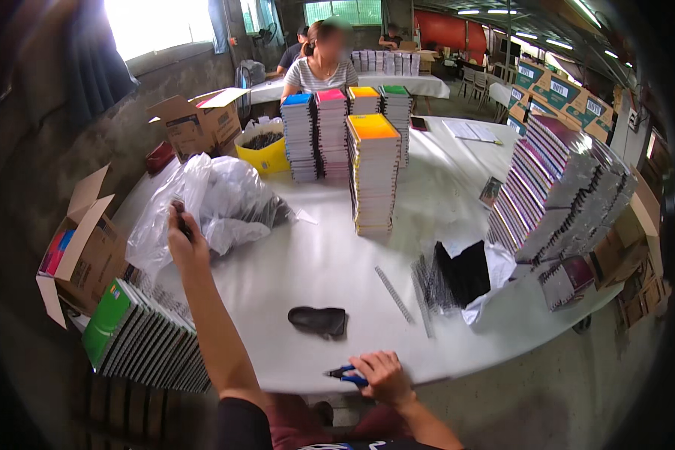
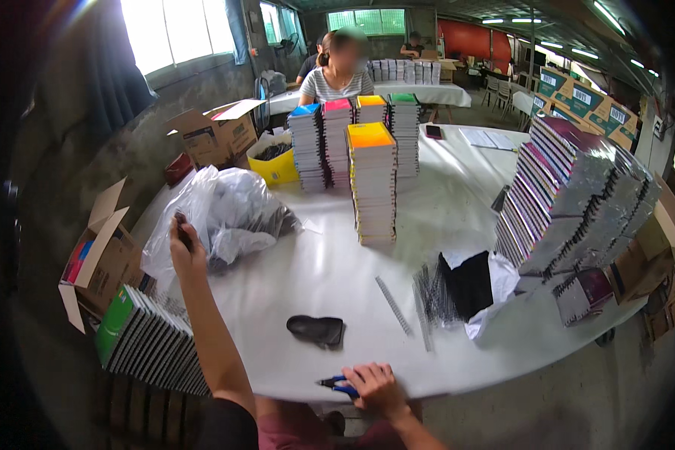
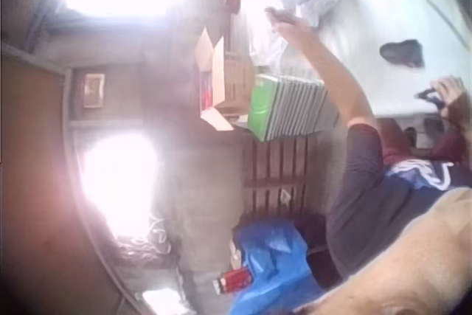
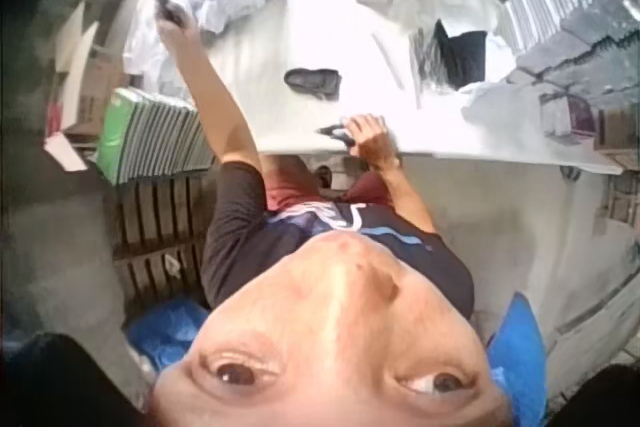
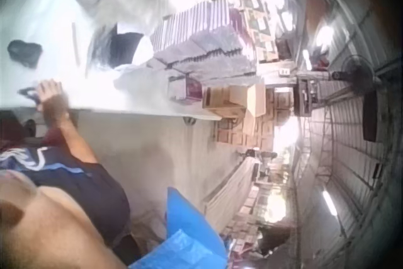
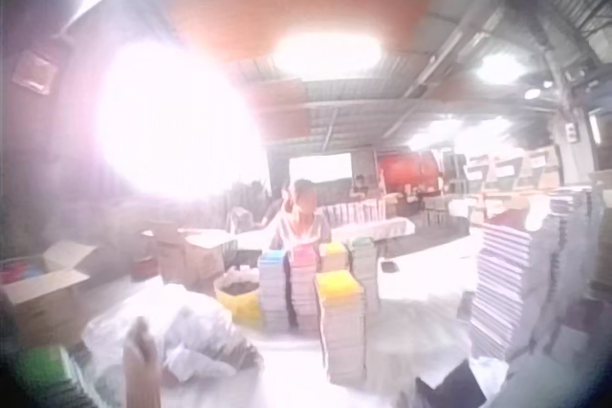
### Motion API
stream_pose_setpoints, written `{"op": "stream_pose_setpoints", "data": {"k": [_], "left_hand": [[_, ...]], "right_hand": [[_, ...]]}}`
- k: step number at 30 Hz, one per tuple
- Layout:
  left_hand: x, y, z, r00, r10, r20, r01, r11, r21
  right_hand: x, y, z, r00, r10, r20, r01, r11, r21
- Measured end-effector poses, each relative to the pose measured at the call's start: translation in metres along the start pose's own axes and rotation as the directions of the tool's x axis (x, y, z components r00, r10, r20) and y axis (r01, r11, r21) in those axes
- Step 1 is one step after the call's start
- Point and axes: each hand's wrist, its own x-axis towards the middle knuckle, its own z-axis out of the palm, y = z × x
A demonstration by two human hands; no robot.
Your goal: The person trims the excess spiral coil from the edges of wire-bound notebooks using pliers and stacks the finished notebooks onto a pile on the table.
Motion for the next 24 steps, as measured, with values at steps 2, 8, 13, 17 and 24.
{"op": "stream_pose_setpoints", "data": {"k": [2, 8, 13, 17, 24], "left_hand": [[0.067, 0.01, 0.007, 0.961, 0.274, -0.018, -0.271, 0.956, 0.111], [0.132, -0.028, 0.071, 0.722, 0.692, 0.014, -0.653, 0.674, 0.347], [0.205, -0.041, 0.027, 0.544, 0.818, 0.185, -0.704, 0.325, 0.631], [0.279, -0.011, -0.111, 0.745, 0.587, 0.317, -0.175, -0.286, 0.942], [0.271, -0.062, -0.159, 0.874, 0.388, -0.294, 0.452, -0.424, 0.785]], "right_hand": [[0.001, -0.004, -0.004, 0.999, -0.026, -0.022, 0.028, 0.998, 0.063], [-0.001, -0.003, -0.007, 0.992, 0.07, -0.109, -0.065, 0.997, 0.049], [0.012, -0.011, -0.024, 0.987, 0.157, -0.04, -0.149, 0.976, 0.161], [0.015, -0.008, -0.024, 0.987, 0.162, -0.017, -0.157, 0.971, 0.18], [0.004, -0.003, -0.017, 0.986, 0.164, -0.037, -0.158, 0.978, 0.134]]}}
